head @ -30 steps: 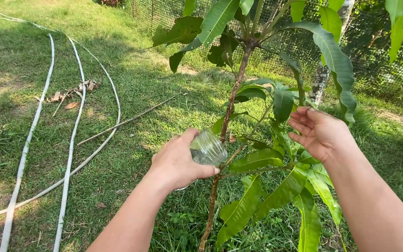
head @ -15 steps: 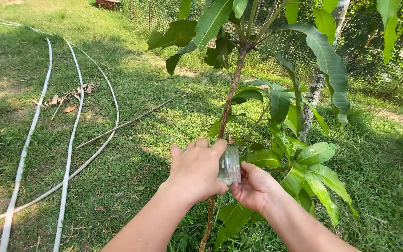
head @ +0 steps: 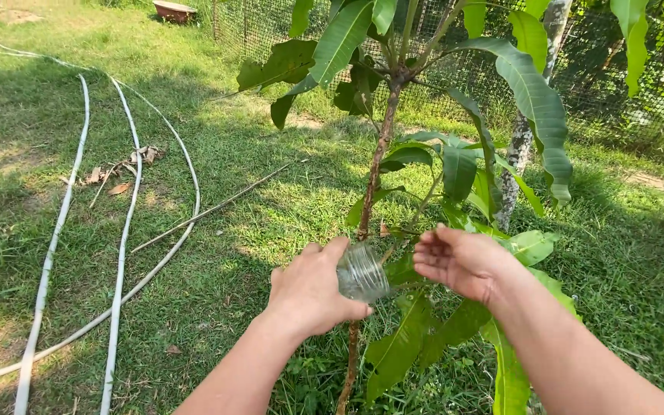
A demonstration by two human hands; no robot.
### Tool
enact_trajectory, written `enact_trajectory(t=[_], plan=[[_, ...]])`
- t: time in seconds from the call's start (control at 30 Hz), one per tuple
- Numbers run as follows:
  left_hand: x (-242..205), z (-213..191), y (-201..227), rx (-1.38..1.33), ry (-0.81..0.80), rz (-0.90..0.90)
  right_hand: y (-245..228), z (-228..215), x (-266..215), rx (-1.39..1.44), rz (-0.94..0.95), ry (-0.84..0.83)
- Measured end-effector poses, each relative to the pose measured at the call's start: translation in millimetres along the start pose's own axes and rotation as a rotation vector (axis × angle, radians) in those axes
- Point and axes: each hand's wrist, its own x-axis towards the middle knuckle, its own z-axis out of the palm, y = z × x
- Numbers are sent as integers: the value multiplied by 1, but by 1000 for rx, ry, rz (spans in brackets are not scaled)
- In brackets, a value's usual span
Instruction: The person waters several small plants in a backyard garden using a clear glass jar. They scoop water from a bucket, pour it over the leaves and stems of each plant, and repeat the process for multiple plants.
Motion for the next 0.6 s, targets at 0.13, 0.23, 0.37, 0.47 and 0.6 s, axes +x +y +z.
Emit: enact_trajectory(t=[0.13,0.23,0.37,0.47,0.6], plan=[[0,5,1,9,-17,-10,-30,-37,-22,59,-201,108],[1,7,7,19,-19,12,-30,-87,4,32,-296,192],[-1,10,17,27,-39,33,-10,-103,7,96,-261,364],[-9,6,16,-33,74,238,26,-108,16,182,-219,136],[-6,15,20,27,68,277,72,-81,35,393,-36,1]])
